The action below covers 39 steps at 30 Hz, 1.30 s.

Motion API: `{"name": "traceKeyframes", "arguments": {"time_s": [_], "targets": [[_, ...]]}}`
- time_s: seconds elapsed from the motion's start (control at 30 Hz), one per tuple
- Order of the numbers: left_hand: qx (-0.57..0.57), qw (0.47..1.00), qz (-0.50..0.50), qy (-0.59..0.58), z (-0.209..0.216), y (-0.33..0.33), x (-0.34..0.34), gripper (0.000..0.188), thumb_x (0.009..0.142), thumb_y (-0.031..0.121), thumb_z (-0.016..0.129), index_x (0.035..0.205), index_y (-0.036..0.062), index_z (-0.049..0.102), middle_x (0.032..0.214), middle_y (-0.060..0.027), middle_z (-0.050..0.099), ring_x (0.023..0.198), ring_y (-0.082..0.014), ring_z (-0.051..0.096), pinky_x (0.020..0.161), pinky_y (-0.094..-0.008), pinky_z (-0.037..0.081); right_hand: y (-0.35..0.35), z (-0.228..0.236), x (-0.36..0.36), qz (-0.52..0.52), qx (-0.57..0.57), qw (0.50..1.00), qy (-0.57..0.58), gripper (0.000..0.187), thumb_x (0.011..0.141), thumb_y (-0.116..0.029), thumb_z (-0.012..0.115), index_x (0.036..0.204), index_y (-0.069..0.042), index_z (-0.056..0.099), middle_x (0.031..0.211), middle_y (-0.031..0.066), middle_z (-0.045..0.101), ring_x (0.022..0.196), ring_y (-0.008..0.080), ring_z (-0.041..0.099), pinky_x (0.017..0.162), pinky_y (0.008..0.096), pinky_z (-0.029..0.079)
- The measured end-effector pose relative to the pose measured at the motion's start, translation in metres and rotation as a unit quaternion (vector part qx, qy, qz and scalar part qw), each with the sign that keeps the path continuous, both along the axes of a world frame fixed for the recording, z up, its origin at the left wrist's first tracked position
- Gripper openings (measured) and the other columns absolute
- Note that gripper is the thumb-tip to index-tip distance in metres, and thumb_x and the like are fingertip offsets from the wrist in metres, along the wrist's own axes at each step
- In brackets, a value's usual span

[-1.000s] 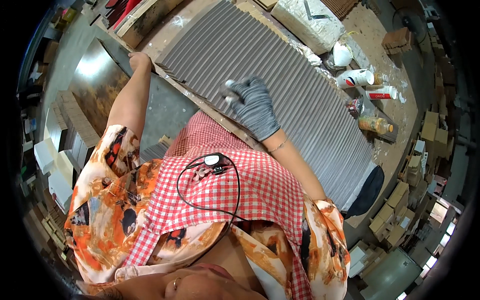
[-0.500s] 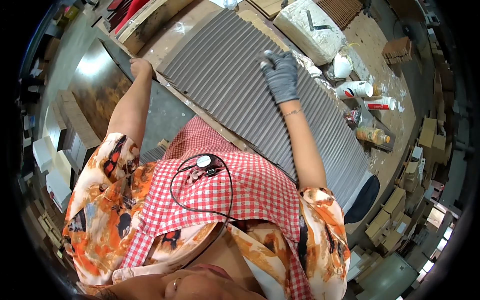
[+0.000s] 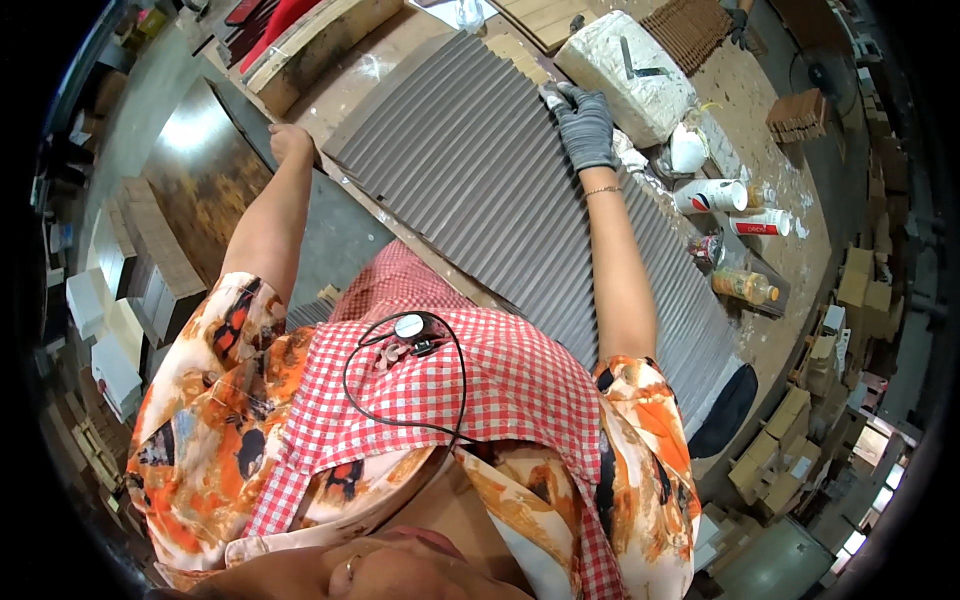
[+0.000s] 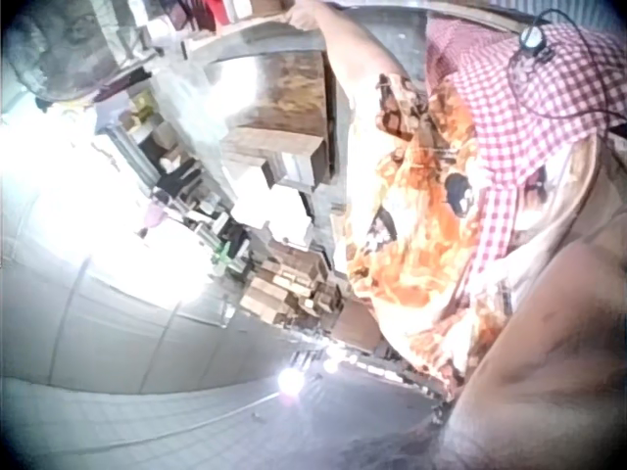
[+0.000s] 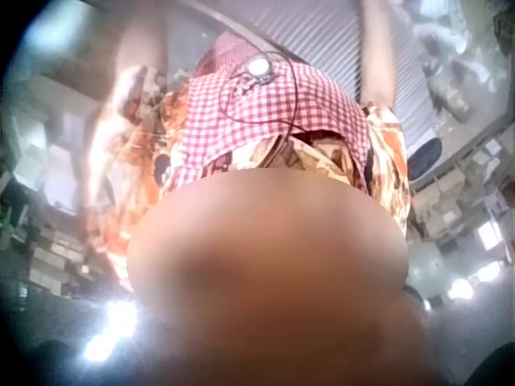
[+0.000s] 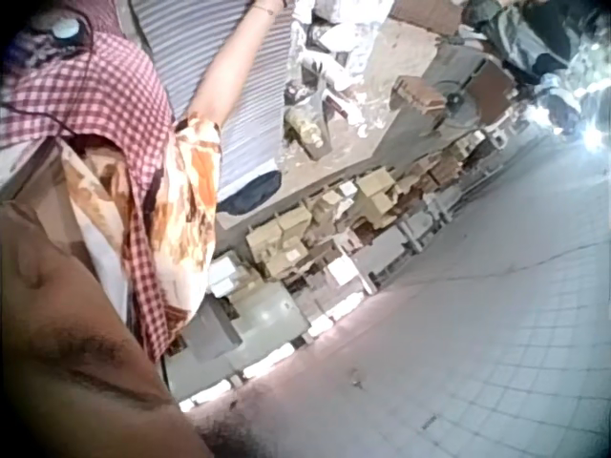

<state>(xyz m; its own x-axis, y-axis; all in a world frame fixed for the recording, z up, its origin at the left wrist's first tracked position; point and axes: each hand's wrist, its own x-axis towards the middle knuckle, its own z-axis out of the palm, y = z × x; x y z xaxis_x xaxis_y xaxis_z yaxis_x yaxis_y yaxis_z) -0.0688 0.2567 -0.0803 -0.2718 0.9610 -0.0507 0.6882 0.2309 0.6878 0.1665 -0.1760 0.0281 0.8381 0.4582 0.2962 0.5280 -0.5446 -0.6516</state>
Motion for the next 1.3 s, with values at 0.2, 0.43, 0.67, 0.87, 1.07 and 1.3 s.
{"name": "traceKeyframes", "arguments": {"time_s": [0.2, 0.43, 0.67, 0.87, 1.07, 1.3], "targets": [[0.003, 1.000, -0.017, -0.005, -0.001, 0.005, -0.006, 0.065, 0.107, 0.038, 0.028, 0.094, -0.0071, 0.073, 0.104, -0.0297, 0.071, 0.103, -0.0485, 0.066, 0.095, -0.0560, 0.049, 0.009, 0.024, -0.074, 0.001, -0.014, 1.000, 0.017, 0.028, 0.087, -0.022, 0.077, 0.108, -0.002, 0.075, 0.111, 0.0267, 0.064, 0.101, 0.0394, 0.064, 0.092, 0.0428, 0.051], [-0.002, 1.000, -0.007, -0.001, -0.003, 0.005, -0.010, 0.064, 0.106, 0.039, 0.030, 0.095, -0.0078, 0.073, 0.104, -0.0294, 0.071, 0.102, -0.0486, 0.067, 0.093, -0.0569, 0.050, 0.014, 0.033, -0.082, 0.016, 0.042, 0.996, 0.081, 0.039, 0.085, -0.030, 0.081, 0.111, -0.002, 0.075, 0.109, 0.0242, 0.065, 0.101, 0.0362, 0.063, 0.094, 0.0423, 0.050], [-0.016, 1.000, -0.004, 0.008, -0.007, 0.002, -0.008, 0.063, 0.106, 0.039, 0.031, 0.094, -0.0067, 0.074, 0.102, -0.0281, 0.072, 0.100, -0.0483, 0.067, 0.091, -0.0565, 0.051, 0.021, 0.028, -0.094, 0.033, -0.049, 0.998, -0.001, 0.025, 0.086, -0.019, 0.078, 0.109, -0.012, 0.078, 0.108, 0.0213, 0.065, 0.099, 0.0347, 0.061, 0.094, 0.0431, 0.049], [-0.009, 1.000, 0.010, -0.009, -0.011, 0.003, 0.004, 0.062, 0.105, 0.038, 0.032, 0.094, -0.0067, 0.074, 0.101, -0.0292, 0.072, 0.098, -0.0478, 0.068, 0.091, -0.0558, 0.052, 0.003, 0.047, -0.211, 0.120, -0.074, 0.988, 0.061, 0.035, 0.083, -0.018, 0.081, 0.116, -0.008, 0.074, 0.089, 0.0102, 0.058, 0.084, 0.0225, 0.056, 0.078, 0.0374, 0.050], [-0.009, 1.000, 0.018, -0.010, -0.005, 0.003, 0.003, 0.062, 0.104, 0.038, 0.033, 0.093, -0.0069, 0.074, 0.100, -0.0291, 0.072, 0.098, -0.0477, 0.068, 0.091, -0.0554, 0.052, 0.007, 0.064, -0.196, 0.128, -0.012, 0.987, 0.093, 0.036, 0.083, -0.018, 0.080, 0.116, -0.002, 0.074, 0.090, 0.0129, 0.057, 0.082, 0.0245, 0.055, 0.081, 0.0378, 0.051], [-0.024, 0.999, 0.003, -0.020, 0.003, -0.004, 0.004, 0.069, 0.106, 0.040, 0.027, 0.099, -0.0117, 0.072, 0.105, -0.0318, 0.070, 0.104, -0.0489, 0.067, 0.097, -0.0547, 0.049, -0.007, 0.061, -0.243, 0.252, -0.032, 0.958, 0.134, 0.040, 0.083, -0.022, 0.080, 0.119, -0.005, 0.073, 0.088, 0.0114, 0.057, 0.084, 0.0258, 0.053, 0.081, 0.0396, 0.048]]}}
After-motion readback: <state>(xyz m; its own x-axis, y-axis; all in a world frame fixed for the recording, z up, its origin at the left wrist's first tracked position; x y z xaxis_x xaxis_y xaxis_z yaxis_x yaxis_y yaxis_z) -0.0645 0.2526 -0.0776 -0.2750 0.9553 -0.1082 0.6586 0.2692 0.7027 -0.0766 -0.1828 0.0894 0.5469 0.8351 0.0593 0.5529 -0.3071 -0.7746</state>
